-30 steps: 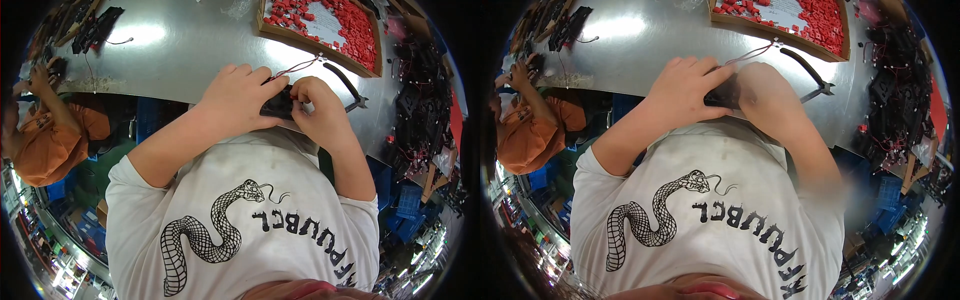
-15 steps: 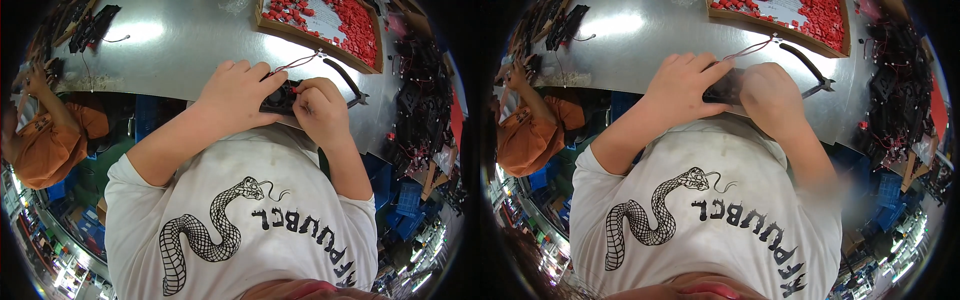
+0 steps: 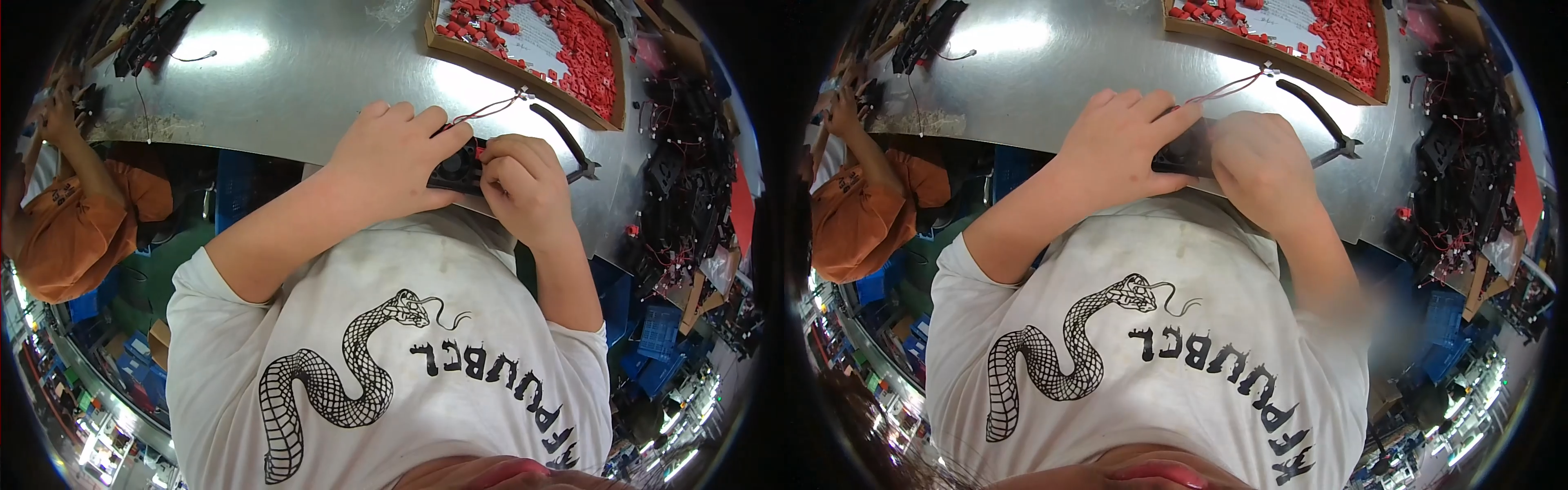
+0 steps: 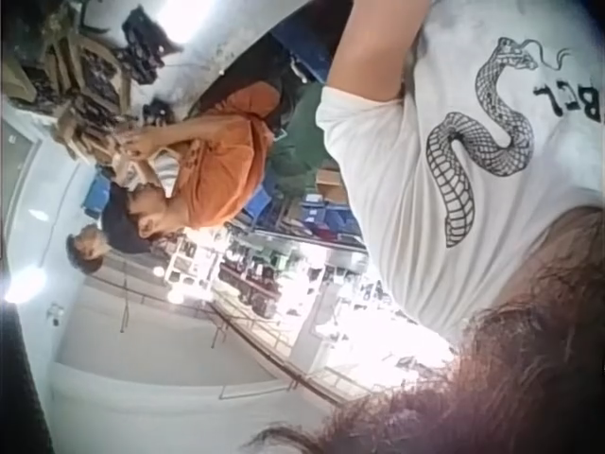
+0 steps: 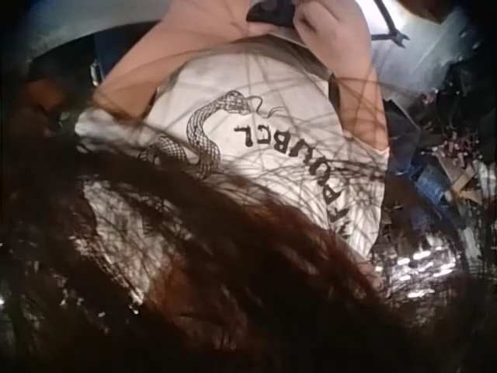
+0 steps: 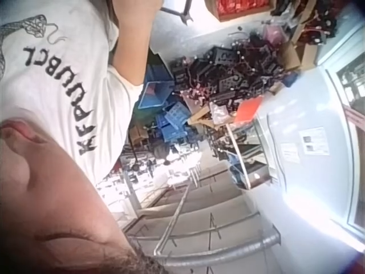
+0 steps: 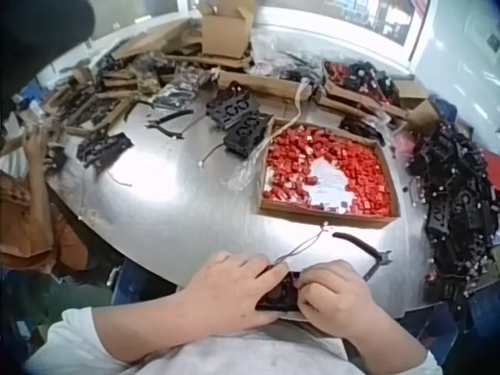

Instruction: Assembling small electronic parts into housings and securing them using a handheld crimping tool.

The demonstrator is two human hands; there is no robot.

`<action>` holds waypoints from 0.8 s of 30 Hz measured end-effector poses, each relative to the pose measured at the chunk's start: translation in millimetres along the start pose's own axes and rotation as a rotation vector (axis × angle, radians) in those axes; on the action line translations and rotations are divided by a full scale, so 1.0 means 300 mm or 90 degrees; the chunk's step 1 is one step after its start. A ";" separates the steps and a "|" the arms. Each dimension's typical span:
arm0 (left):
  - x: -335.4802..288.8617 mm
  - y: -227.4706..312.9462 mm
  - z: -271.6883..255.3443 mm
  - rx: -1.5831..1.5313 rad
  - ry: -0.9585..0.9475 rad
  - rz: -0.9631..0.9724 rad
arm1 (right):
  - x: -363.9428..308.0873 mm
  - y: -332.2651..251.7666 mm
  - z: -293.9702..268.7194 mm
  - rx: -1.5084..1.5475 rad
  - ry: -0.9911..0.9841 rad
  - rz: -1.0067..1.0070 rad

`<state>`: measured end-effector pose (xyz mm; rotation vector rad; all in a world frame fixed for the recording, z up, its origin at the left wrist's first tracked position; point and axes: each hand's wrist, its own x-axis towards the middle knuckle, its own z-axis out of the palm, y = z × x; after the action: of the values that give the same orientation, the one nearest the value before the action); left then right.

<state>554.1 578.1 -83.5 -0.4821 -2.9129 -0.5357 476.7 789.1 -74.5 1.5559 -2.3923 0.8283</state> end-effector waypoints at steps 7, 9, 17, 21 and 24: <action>0.001 0.000 0.000 0.012 -0.002 -0.003 | 0.001 -0.016 -0.023 -0.045 -0.076 0.043; 0.001 0.001 0.000 0.016 -0.006 -0.004 | -0.001 -0.017 -0.030 -0.057 -0.080 0.033; 0.004 0.002 -0.011 -0.009 -0.009 -0.005 | -0.102 0.117 -0.131 -0.164 -0.202 0.294; 0.001 -0.001 -0.010 -0.001 -0.011 0.002 | -0.187 0.137 -0.118 -0.123 -0.178 0.314; 0.003 0.000 -0.013 0.002 -0.015 0.005 | -0.265 0.168 -0.086 -0.149 -0.083 0.308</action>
<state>553.7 577.0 -79.8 -0.5026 -2.9331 -0.5279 463.3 880.8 -104.8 0.9840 -2.8897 0.4996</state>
